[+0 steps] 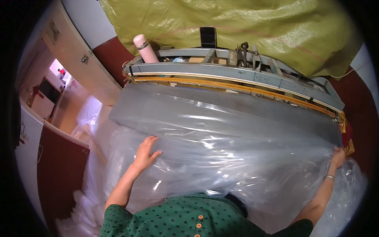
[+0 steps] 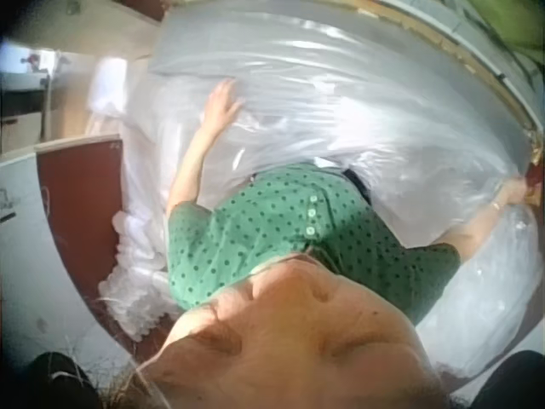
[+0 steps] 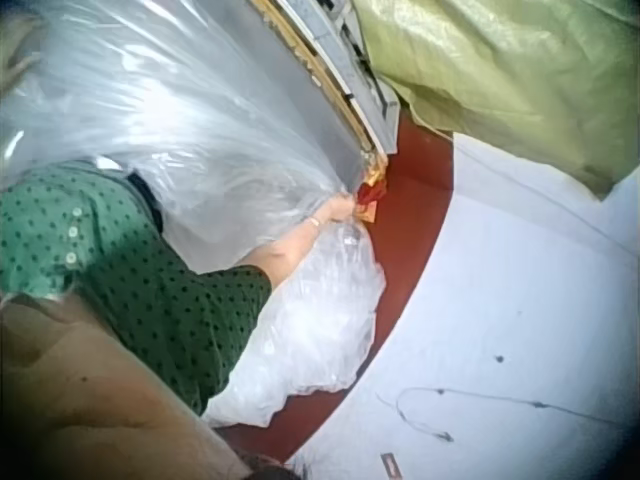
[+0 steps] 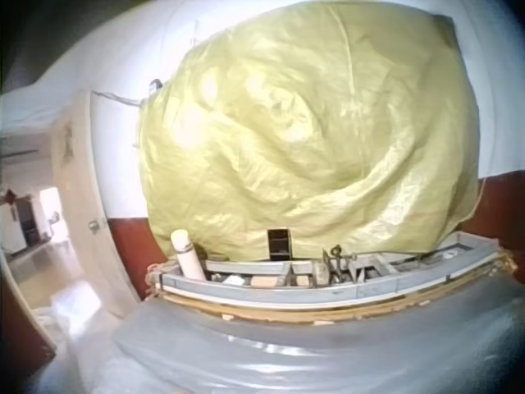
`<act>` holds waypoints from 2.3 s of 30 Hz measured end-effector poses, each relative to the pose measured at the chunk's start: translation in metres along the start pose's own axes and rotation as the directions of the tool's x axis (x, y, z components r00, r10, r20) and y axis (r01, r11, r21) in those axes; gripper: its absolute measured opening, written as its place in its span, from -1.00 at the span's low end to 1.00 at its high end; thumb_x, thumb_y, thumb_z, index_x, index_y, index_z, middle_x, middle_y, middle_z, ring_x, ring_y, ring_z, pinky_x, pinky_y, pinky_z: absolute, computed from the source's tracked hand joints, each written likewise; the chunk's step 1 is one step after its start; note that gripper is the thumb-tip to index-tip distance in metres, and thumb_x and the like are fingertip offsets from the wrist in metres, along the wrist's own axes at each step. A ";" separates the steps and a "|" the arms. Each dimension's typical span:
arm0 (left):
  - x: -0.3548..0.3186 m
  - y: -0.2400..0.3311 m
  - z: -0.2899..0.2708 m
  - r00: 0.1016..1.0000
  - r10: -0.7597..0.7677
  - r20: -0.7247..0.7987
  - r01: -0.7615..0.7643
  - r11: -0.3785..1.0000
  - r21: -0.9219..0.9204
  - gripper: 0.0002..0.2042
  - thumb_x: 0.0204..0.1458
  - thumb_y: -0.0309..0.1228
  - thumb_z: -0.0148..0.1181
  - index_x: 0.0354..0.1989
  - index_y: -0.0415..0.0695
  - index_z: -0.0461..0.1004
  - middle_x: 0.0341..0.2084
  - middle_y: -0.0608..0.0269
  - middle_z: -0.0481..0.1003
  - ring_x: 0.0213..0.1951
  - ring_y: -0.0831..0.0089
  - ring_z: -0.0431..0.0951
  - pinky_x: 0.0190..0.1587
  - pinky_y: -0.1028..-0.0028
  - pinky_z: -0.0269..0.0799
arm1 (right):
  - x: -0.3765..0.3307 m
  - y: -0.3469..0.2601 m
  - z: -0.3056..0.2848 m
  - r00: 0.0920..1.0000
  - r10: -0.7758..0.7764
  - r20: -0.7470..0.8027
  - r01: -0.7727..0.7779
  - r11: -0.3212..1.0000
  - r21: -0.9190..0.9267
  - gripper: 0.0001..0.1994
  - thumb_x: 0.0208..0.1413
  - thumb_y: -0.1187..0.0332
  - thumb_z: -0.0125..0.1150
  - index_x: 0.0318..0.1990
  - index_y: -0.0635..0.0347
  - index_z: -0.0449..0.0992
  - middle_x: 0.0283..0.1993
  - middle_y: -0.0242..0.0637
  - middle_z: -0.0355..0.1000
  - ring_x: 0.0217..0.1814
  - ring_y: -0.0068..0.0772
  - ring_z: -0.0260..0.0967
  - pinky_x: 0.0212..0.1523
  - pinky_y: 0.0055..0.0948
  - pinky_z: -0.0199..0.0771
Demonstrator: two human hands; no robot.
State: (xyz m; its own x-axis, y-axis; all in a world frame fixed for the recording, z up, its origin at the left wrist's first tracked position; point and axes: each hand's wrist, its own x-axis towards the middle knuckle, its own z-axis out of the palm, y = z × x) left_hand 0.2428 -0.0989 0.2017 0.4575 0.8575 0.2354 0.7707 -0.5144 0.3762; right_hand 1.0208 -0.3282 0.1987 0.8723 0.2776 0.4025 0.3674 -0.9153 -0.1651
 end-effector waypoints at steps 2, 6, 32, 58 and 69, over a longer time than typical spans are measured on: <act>0.010 0.021 0.012 0.999 0.043 0.016 -0.043 0.999 0.005 -0.53 -0.19 -0.38 0.27 -0.07 -0.22 0.30 -0.05 0.01 0.31 0.00 0.05 0.30 -0.01 0.25 0.24 | 0.019 0.062 -0.002 0.997 0.074 -0.030 -0.076 0.994 -0.081 -0.74 0.00 0.22 0.07 -0.32 0.24 0.49 -0.26 -0.04 0.46 -0.17 0.03 0.39 -0.23 -0.12 0.36; 0.021 0.041 0.019 0.973 0.184 -0.142 -0.175 0.982 0.072 -0.59 -0.22 -0.35 0.28 -0.16 -0.19 0.33 -0.15 0.08 0.36 -0.10 0.14 0.36 -0.09 0.29 0.25 | 0.030 0.102 0.010 0.982 0.175 0.068 -0.159 0.969 -0.190 -0.76 -0.01 0.26 0.01 -0.25 0.19 0.46 -0.20 -0.06 0.45 -0.14 0.06 0.39 -0.21 -0.08 0.37; 0.100 -0.047 -0.195 0.983 -0.173 0.053 0.102 0.770 0.629 -0.74 -0.25 -0.61 0.07 -0.34 -0.08 0.54 -0.43 0.02 0.50 -0.38 0.13 0.51 -0.28 0.28 0.41 | 0.020 0.083 0.022 0.992 0.128 -0.005 -0.127 0.979 -0.157 -0.73 -0.01 0.25 0.01 -0.19 0.16 0.43 -0.19 -0.06 0.45 -0.14 0.07 0.39 -0.22 -0.08 0.38; 0.123 -0.049 0.005 0.985 0.163 0.062 -0.172 0.965 0.200 -0.44 -0.06 -0.21 0.16 0.12 -0.18 0.21 0.19 0.08 0.13 0.22 0.10 0.08 0.17 0.19 0.03 | 0.028 0.095 0.037 0.986 0.160 -0.036 -0.163 0.982 -0.095 -0.70 0.09 0.22 -0.09 -0.10 0.17 0.40 -0.13 -0.07 0.43 -0.08 0.01 0.37 -0.18 -0.11 0.34; 0.126 -0.047 -0.008 0.986 0.165 0.011 -0.163 0.957 0.239 -0.62 -0.03 -0.16 0.09 -0.11 -0.15 0.42 -0.04 0.22 0.39 -0.16 0.15 0.37 -0.17 0.32 0.36 | 0.059 0.185 0.064 0.996 0.041 -0.075 -0.034 0.995 0.095 -0.65 0.08 0.16 -0.05 -0.07 0.15 0.44 -0.14 -0.10 0.45 -0.08 -0.03 0.37 -0.11 -0.24 0.32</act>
State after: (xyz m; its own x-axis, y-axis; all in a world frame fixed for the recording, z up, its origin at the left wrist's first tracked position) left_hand 0.2605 0.0334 0.2205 0.5835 0.7608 0.2841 0.7690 -0.6301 0.1079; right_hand 1.1610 -0.4622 0.1343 0.8600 0.2169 0.4619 0.3667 -0.8922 -0.2637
